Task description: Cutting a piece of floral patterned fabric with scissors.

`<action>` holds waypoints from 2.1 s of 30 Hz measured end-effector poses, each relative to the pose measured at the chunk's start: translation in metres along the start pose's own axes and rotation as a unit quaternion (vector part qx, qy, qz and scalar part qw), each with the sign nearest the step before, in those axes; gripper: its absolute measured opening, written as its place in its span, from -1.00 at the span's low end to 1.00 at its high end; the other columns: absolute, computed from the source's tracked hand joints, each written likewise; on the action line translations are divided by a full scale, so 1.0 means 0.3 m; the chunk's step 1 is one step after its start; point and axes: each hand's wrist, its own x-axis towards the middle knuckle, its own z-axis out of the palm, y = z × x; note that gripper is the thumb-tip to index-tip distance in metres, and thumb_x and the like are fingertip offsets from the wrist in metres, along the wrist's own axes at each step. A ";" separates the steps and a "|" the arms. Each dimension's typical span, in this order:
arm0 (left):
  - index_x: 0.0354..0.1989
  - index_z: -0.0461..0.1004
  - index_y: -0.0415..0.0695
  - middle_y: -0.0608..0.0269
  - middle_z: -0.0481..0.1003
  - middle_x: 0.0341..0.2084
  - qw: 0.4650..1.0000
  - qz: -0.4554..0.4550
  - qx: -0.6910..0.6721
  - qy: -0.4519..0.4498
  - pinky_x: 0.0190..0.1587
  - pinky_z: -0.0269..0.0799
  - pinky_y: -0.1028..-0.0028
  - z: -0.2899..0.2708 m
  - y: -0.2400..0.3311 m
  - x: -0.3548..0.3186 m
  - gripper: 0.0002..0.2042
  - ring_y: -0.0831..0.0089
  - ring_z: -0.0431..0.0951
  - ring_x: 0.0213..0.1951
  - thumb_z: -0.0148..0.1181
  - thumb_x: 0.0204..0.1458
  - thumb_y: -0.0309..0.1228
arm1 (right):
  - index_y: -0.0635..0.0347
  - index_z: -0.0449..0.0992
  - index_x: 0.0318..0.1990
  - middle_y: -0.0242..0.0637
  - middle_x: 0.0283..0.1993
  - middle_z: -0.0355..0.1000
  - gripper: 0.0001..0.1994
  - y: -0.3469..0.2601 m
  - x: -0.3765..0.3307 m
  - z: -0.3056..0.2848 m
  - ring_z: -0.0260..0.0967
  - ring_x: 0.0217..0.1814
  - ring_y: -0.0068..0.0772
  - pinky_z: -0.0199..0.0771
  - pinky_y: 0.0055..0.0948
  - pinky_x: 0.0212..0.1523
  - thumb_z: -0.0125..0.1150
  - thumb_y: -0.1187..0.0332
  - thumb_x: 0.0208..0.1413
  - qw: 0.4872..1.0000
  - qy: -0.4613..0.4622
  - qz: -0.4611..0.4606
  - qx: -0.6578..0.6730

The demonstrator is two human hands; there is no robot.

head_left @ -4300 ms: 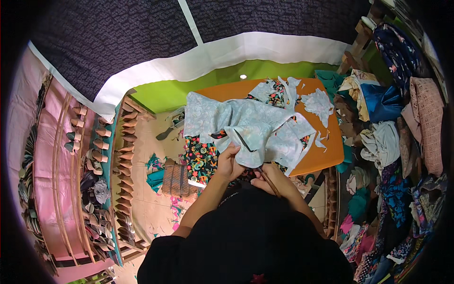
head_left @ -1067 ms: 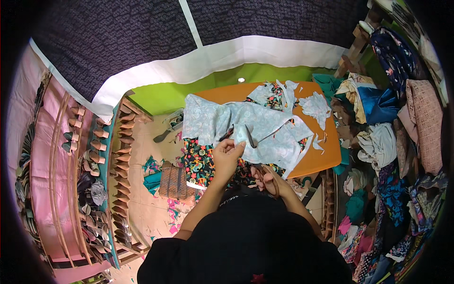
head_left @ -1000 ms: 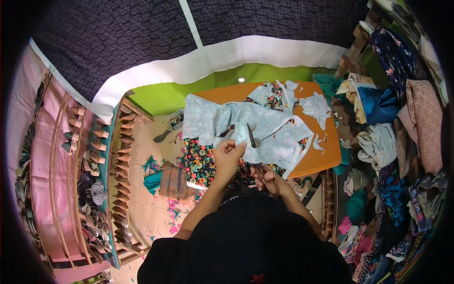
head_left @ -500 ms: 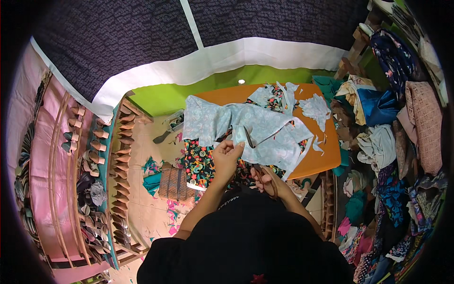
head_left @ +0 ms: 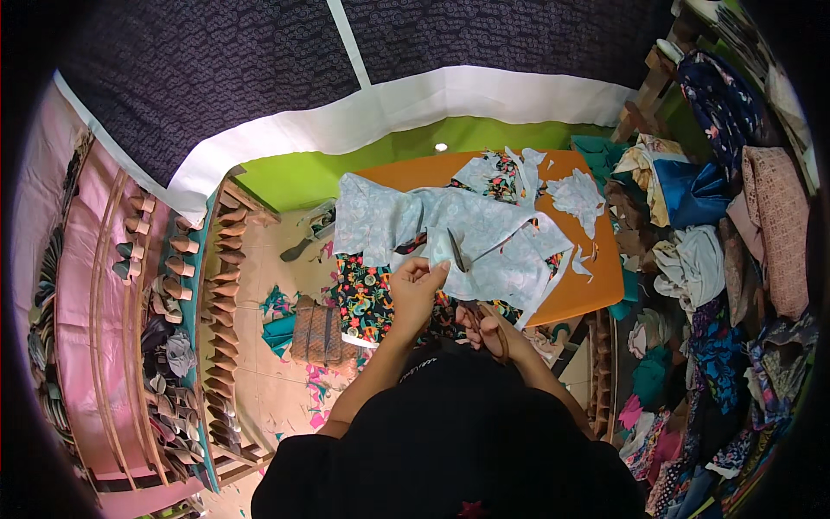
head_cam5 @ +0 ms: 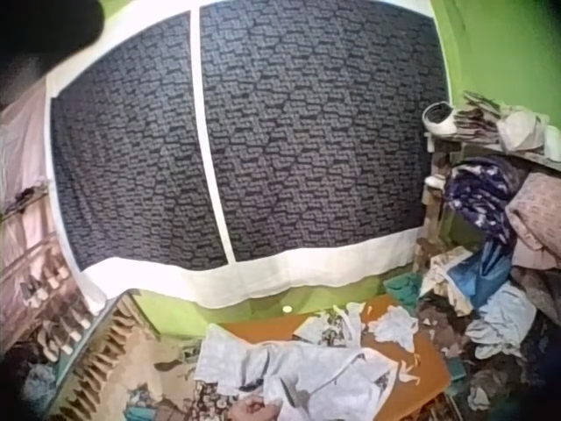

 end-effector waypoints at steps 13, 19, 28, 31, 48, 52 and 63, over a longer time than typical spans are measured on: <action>-0.53 0.33 -0.24 0.38 0.38 -0.64 1.000 0.007 0.001 -0.011 -0.57 0.15 0.76 -0.011 -0.018 0.006 -0.88 0.77 0.29 -0.61 0.17 -0.14 -0.53 | 0.12 0.14 -0.47 -0.55 -0.61 -0.03 -0.21 -0.018 -0.004 -0.003 -0.08 -0.69 -0.77 -0.02 -0.75 -0.71 -0.07 -0.50 -0.58 0.998 -0.016 0.061 -0.009; -0.52 0.33 -0.25 0.34 0.41 -0.62 1.000 -0.015 -0.002 -0.009 -0.54 0.20 0.75 0.000 -0.018 -0.005 -0.89 0.75 0.33 -0.59 0.17 -0.14 -0.54 | 0.09 0.14 -0.48 -0.56 -0.63 -0.01 -0.27 0.011 0.009 -0.016 -0.07 -0.70 -0.77 -0.01 -0.73 -0.73 0.00 -0.46 -0.49 1.000 -0.003 -0.005 0.028; -0.52 0.31 -0.24 0.33 0.41 -0.60 0.997 -0.051 -0.031 -0.049 -0.52 0.22 0.74 0.003 -0.011 -0.020 -0.90 0.74 0.34 -0.57 0.13 -0.11 -0.54 | 0.20 0.18 -0.42 -0.50 -0.56 0.04 -0.43 0.082 0.042 -0.039 -0.04 -0.66 -0.73 0.02 -0.72 -0.68 0.00 -0.22 -0.17 0.998 0.018 -0.059 -0.028; -0.52 0.31 -0.23 0.33 0.42 -0.59 0.994 -0.059 -0.043 -0.082 -0.50 0.23 0.74 0.003 -0.009 -0.017 -0.90 0.73 0.35 -0.56 0.11 -0.10 -0.54 | 0.23 0.17 -0.36 -0.48 -0.51 0.05 -0.30 0.068 0.037 -0.049 -0.04 -0.62 -0.72 0.04 -0.72 -0.64 0.01 -0.34 -0.29 0.996 0.015 -0.065 -0.066; -0.54 0.29 -0.17 0.46 0.32 -0.62 0.990 -0.055 0.038 -0.127 -0.52 0.14 0.73 -0.004 0.007 0.001 -0.87 0.77 0.25 -0.56 0.13 -0.10 -0.50 | 0.38 0.22 -0.51 -0.08 -0.61 0.16 -0.73 0.055 0.048 -0.045 0.14 -0.57 -0.11 0.21 -0.26 -0.49 0.05 0.30 -0.09 0.986 0.070 -0.080 -0.130; -0.46 0.32 -0.21 0.43 0.33 -0.57 0.979 -0.069 0.103 -0.161 -0.45 0.18 0.69 0.005 0.078 0.021 -0.87 0.72 0.28 -0.51 0.13 -0.10 -0.45 | 0.42 0.25 -0.47 -0.01 -0.58 0.22 -0.72 -0.018 0.022 -0.038 0.20 -0.53 0.01 0.23 -0.25 -0.48 0.11 0.32 -0.16 0.877 0.118 -0.235 -0.402; -0.55 0.22 -0.15 0.48 0.26 -0.67 0.982 -0.015 0.116 -0.146 -0.54 0.10 0.72 -0.016 0.080 0.081 -0.84 0.76 0.21 -0.59 0.10 -0.07 -0.48 | 0.30 0.21 -0.36 -0.33 -0.58 0.18 -0.44 0.040 0.034 -0.055 0.14 -0.64 -0.48 0.16 -0.54 -0.63 0.11 -0.11 -0.18 0.993 0.039 -0.039 -0.106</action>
